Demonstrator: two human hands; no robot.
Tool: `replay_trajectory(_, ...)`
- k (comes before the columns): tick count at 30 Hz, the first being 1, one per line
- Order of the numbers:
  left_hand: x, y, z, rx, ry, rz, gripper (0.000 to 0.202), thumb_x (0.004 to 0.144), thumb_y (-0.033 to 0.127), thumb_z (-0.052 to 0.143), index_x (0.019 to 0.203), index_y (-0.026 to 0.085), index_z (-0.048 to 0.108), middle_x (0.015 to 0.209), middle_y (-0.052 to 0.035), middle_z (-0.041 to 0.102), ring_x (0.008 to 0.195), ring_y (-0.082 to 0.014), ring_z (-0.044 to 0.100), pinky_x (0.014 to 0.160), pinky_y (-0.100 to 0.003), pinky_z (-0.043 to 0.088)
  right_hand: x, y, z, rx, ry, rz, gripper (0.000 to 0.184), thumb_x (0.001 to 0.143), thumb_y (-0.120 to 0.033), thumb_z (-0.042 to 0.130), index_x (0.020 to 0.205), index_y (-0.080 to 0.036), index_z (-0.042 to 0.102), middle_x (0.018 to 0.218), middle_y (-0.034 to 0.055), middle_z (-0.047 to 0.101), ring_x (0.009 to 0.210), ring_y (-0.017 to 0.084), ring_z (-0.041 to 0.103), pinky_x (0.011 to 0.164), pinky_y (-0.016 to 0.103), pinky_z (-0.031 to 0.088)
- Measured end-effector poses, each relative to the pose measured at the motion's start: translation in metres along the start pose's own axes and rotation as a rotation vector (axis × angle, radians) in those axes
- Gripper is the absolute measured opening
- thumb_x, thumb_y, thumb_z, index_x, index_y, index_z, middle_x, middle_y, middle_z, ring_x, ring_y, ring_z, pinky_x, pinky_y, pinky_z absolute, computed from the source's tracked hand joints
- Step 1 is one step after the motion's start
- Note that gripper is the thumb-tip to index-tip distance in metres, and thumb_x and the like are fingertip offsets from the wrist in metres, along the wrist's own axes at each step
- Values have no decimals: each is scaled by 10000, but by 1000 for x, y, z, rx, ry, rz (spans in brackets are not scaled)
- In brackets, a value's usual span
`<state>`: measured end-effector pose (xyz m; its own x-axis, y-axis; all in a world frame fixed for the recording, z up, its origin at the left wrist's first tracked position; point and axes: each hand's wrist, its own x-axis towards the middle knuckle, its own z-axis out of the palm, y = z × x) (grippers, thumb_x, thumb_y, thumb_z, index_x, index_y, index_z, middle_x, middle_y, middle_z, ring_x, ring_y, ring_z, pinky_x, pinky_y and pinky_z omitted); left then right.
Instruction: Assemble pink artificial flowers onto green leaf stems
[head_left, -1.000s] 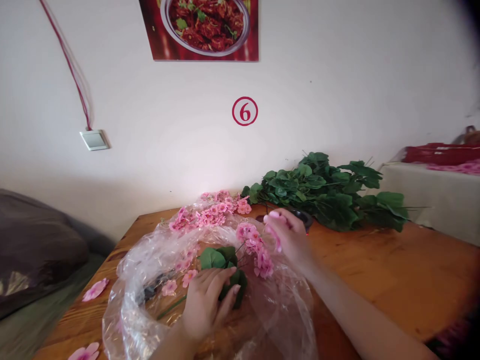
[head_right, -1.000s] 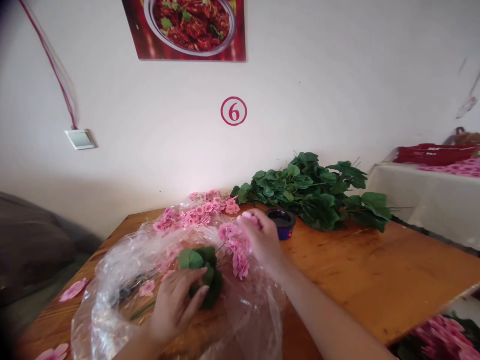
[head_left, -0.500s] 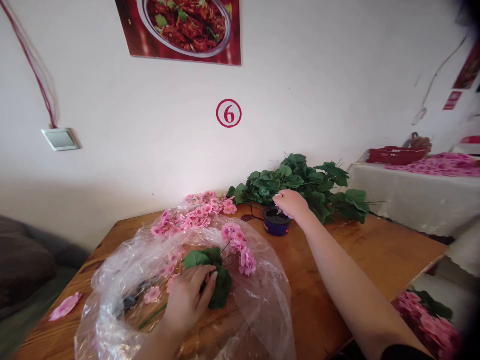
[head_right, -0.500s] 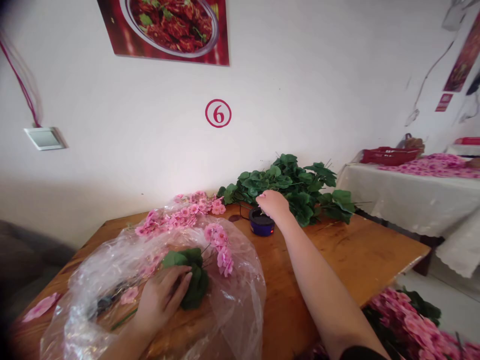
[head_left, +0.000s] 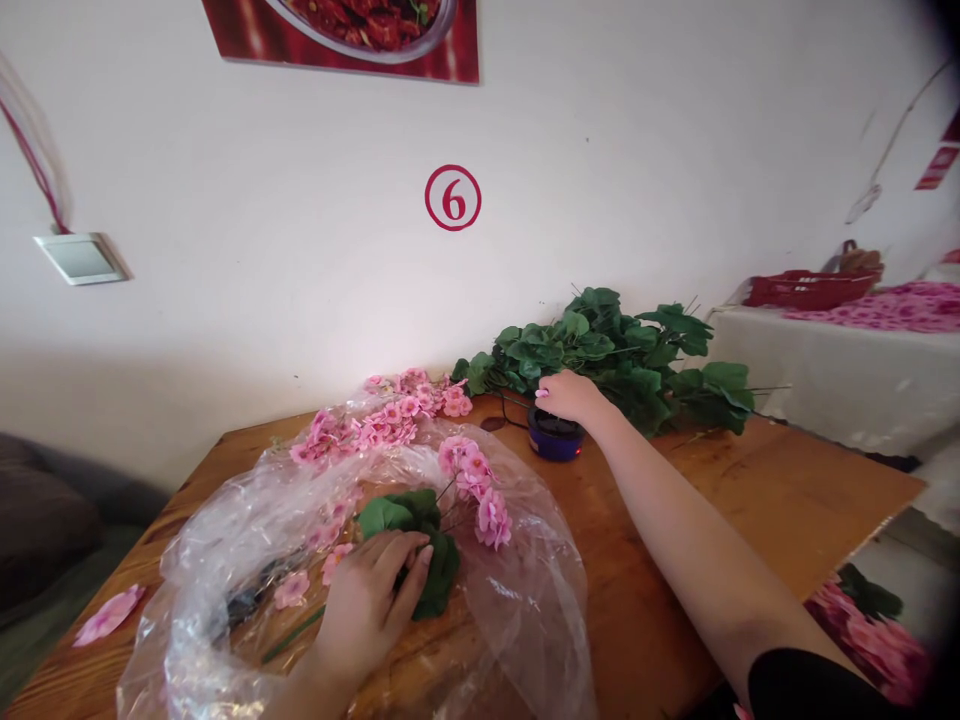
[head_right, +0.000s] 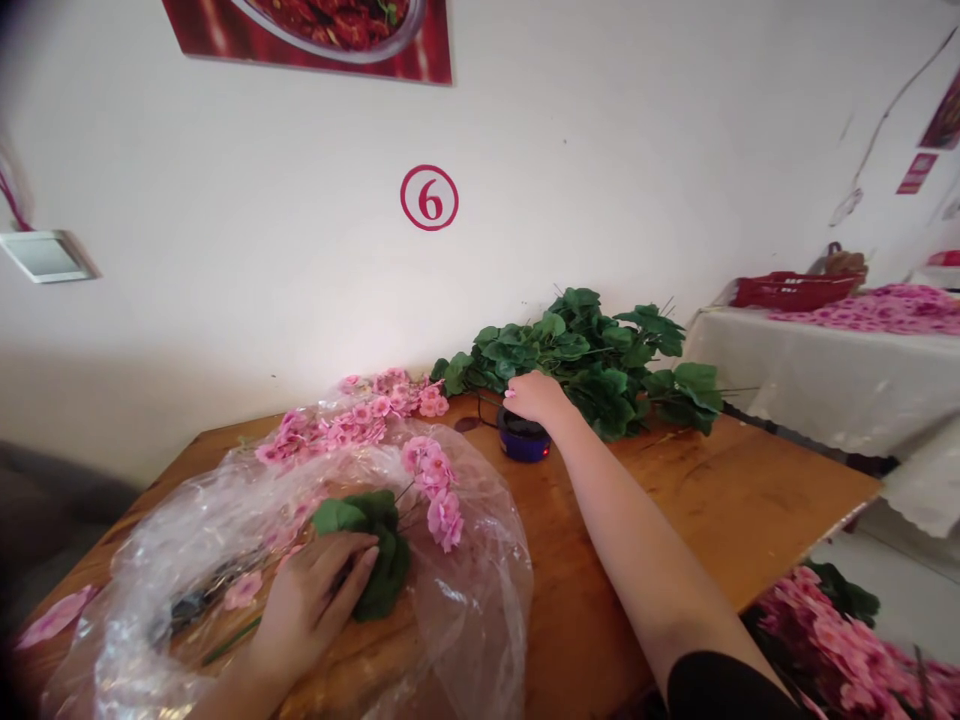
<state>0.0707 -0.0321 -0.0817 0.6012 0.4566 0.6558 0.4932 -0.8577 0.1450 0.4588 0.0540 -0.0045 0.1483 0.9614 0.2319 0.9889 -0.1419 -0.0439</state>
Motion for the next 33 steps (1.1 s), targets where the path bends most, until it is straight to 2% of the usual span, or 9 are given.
replay_trajectory(4,-2,1,0,-30,12,-75,199,957,267,507,1153,231,512,815,-6,676,695,-155,673,627,-261,525,1,-6,5,-2,-43,-14,299,871,-286,489,918,-141,747,954,169,715,882,255,646,672,278,401)
replay_trajectory(8,-5,2,2,-58,53,-159,233,949,303,519,1158,224,452,816,8,644,599,-133,627,550,-248,493,1,-9,6,20,-40,-28,314,896,-283,461,944,-148,741,989,159,714,863,234,644,650,269,389)
replay_trajectory(14,-8,-1,5,-57,103,-183,259,934,322,542,1150,219,443,819,8,617,623,-142,619,564,-259,495,2,-8,5,47,-45,-3,275,883,-261,495,879,-126,734,929,168,716,802,225,649,624,262,372)
replay_trajectory(16,-7,-2,4,-25,132,-189,260,927,327,554,1146,216,466,845,-8,619,686,-161,633,611,-278,509,1,-9,6,70,-50,-11,265,885,-251,492,861,-135,729,913,147,721,769,203,646,612,253,366)
replay_trajectory(19,-5,-3,2,18,182,-215,195,927,324,553,1091,222,529,943,-45,632,871,-207,641,769,-342,525,1,-11,7,102,-40,-17,266,892,-238,471,873,-151,722,913,123,725,755,185,639,605,244,363)
replay_trajectory(23,-2,-10,2,13,253,-365,211,938,342,535,1105,218,570,1109,-82,629,1078,-254,589,958,-439,469,2,-10,8,108,-22,-5,243,875,-239,498,827,-133,710,904,149,717,790,204,636,609,252,359)
replay_trajectory(26,-2,-18,8,-44,269,-489,299,938,394,528,1171,213,582,1176,-91,632,1145,-269,574,1019,-479,436,2,-9,10,129,-34,4,232,874,-249,501,819,-144,701,839,119,715,692,173,628,572,241,352)
replay_trajectory(29,-4,-24,16,-190,273,-597,340,933,443,519,1145,195,615,1106,-96,676,1059,-262,632,929,-444,502,2,-8,9,141,-6,13,249,892,-266,470,858,-159,692,825,99,711,643,157,617,566,238,358)
replay_trajectory(33,-5,-22,19,-377,278,-725,367,931,472,516,1125,182,632,1016,-80,709,914,-225,675,812,-369,532,4,-2,4,125,55,60,274,893,-290,450,862,-157,688,795,122,701,675,196,631,600,264,380)
